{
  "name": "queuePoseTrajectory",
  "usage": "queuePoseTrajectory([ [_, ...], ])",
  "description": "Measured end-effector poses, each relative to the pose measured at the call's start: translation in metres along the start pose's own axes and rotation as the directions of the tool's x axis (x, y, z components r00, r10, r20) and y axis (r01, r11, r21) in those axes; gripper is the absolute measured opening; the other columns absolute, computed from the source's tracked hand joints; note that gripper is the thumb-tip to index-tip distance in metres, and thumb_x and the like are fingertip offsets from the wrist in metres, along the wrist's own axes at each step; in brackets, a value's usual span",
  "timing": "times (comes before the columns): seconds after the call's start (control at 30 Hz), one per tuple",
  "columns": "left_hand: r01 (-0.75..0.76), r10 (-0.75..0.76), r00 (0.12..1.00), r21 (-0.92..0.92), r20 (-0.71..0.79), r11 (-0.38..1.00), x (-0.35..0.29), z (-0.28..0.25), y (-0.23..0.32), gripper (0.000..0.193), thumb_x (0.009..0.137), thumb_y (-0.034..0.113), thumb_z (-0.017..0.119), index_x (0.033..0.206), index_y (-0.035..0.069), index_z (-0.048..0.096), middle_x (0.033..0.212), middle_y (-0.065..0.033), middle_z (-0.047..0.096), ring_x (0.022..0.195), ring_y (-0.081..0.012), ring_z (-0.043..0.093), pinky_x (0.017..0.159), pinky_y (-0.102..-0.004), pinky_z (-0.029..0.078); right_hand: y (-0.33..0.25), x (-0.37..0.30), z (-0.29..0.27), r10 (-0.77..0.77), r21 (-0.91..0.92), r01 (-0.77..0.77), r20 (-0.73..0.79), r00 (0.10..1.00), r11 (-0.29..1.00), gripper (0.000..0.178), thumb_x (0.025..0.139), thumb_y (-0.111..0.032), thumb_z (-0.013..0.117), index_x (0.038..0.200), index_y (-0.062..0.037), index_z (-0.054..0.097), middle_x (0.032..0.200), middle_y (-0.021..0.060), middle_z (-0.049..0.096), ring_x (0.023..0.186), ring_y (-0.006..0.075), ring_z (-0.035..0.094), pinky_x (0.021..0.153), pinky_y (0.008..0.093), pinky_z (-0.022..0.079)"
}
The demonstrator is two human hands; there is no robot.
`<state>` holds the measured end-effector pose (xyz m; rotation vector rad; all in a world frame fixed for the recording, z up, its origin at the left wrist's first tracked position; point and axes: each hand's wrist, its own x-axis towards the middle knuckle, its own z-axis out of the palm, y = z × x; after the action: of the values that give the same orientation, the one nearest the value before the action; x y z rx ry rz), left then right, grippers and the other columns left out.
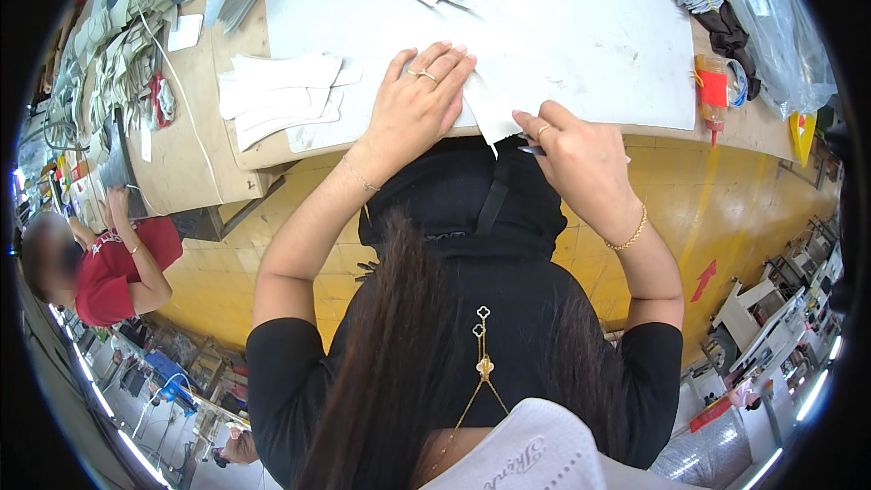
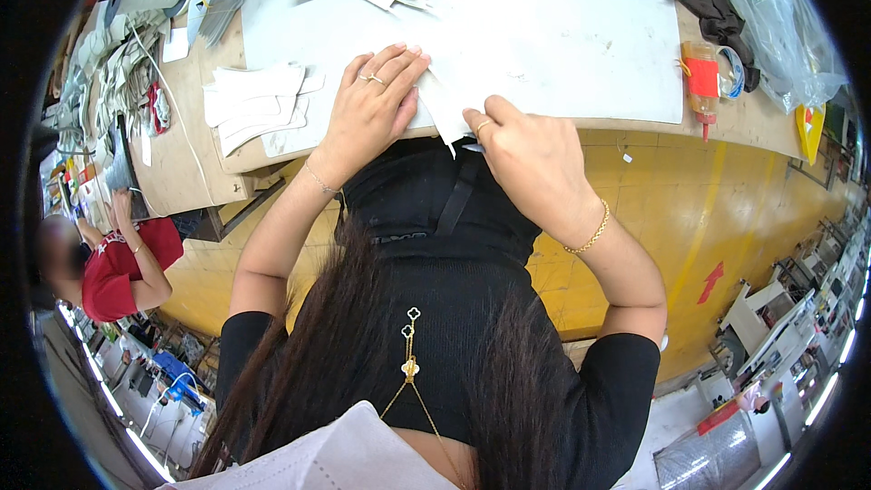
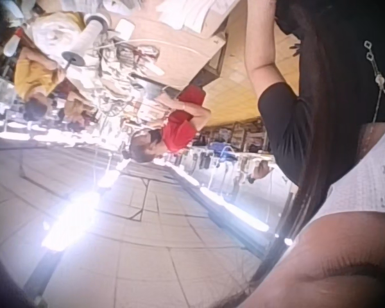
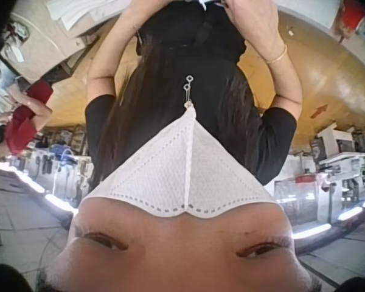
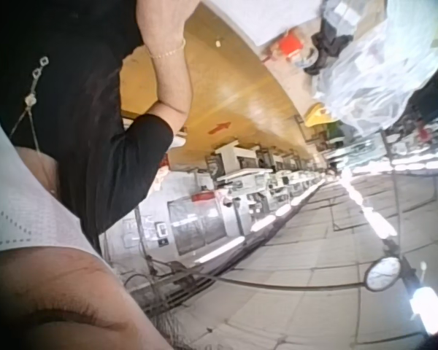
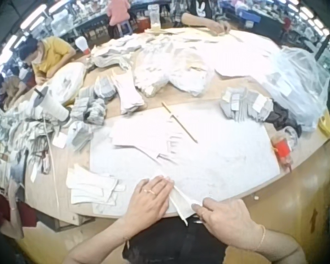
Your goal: The person hand-sews white fabric pieces at a workbench using a needle and thread. They repeatedly pull the thread through the fabric, stitch along edges, and trim excess thread with scissors. The person works on multiple fabric pieces, stacking them as they finish.
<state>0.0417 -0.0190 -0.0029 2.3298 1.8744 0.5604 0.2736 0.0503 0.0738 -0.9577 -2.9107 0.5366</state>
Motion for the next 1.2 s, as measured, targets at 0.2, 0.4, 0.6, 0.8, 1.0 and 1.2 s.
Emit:
queuePoseTrajectory([
  [0.2,-0.021,0.018,0.998,0.057,0.058,0.998,-0.003,0.000,-0.001,0.050,0.089,0.015,0.068,0.138,0.013,0.060,0.141,-0.0071,0.057,0.135,-0.0251,0.049,0.112,-0.0464,0.037,0.005,-0.012,0.018,-0.027,-0.024,0.026,-0.071,0.997,0.999,0.040,0.078,-0.005,0.074,0.118,-0.0132,0.075,0.083,0.0043,0.054,0.060,0.0208,0.061,0.054,0.0338,0.049],
  [0.4,-0.061,0.046,0.987,0.100,0.153,0.993,-0.004,-0.004,-0.002,0.051,0.089,0.023,0.069,0.139,0.026,0.061,0.149,-0.0072,0.051,0.142,-0.0263,0.042,0.116,-0.0484,0.033,0.012,-0.013,0.027,-0.061,-0.044,0.057,-0.102,0.993,0.997,0.039,0.081,-0.006,0.070,0.119,-0.0132,0.075,0.082,0.0037,0.052,0.059,0.0183,0.059,0.052,0.0320,0.049],
  [0.6,-0.070,0.057,0.984,0.075,0.171,0.995,-0.005,-0.005,0.000,0.046,0.093,0.030,0.066,0.139,0.033,0.061,0.151,-0.0114,0.048,0.143,-0.0297,0.040,0.117,-0.0514,0.030,0.014,-0.014,0.028,-0.067,-0.102,0.058,-0.084,0.994,0.993,0.035,0.083,-0.008,0.066,0.117,-0.0104,0.075,0.083,0.0034,0.053,0.064,0.0156,0.064,0.052,0.0311,0.050],
  [0.8,-0.091,0.082,0.989,0.071,0.122,0.993,-0.006,-0.003,0.002,0.045,0.091,0.035,0.070,0.135,0.032,0.062,0.149,-0.0157,0.049,0.141,-0.0337,0.043,0.114,-0.0550,0.034,0.017,-0.014,0.031,-0.071,-0.093,0.062,-0.101,0.992,0.994,0.040,0.081,-0.007,0.069,0.120,-0.0132,0.075,0.081,0.0028,0.052,0.059,0.0156,0.059,0.052,0.0303,0.048],
  [1.0,-0.022,0.018,0.999,0.118,0.034,0.993,-0.008,-0.001,0.000,0.043,0.091,0.033,0.072,0.132,0.025,0.065,0.150,-0.0142,0.049,0.142,-0.0329,0.043,0.113,-0.0549,0.035,0.016,-0.004,0.036,-0.101,-0.109,0.089,-0.109,0.989,0.990,0.033,0.085,-0.011,0.064,0.116,-0.0092,0.072,0.086,0.0037,0.056,0.065,0.0166,0.066,0.054,0.0317,0.051],
  [1.2,-0.030,0.030,1.000,0.001,0.002,1.000,-0.007,0.003,0.007,0.039,0.092,0.022,0.070,0.130,0.012,0.065,0.138,-0.0086,0.060,0.137,-0.0250,0.050,0.113,-0.0476,0.036,0.015,0.036,0.046,-0.143,-0.094,0.131,-0.136,0.980,0.987,0.032,0.085,-0.011,0.063,0.116,-0.0106,0.071,0.087,0.0037,0.056,0.066,0.0185,0.067,0.055,0.0319,0.052],
])
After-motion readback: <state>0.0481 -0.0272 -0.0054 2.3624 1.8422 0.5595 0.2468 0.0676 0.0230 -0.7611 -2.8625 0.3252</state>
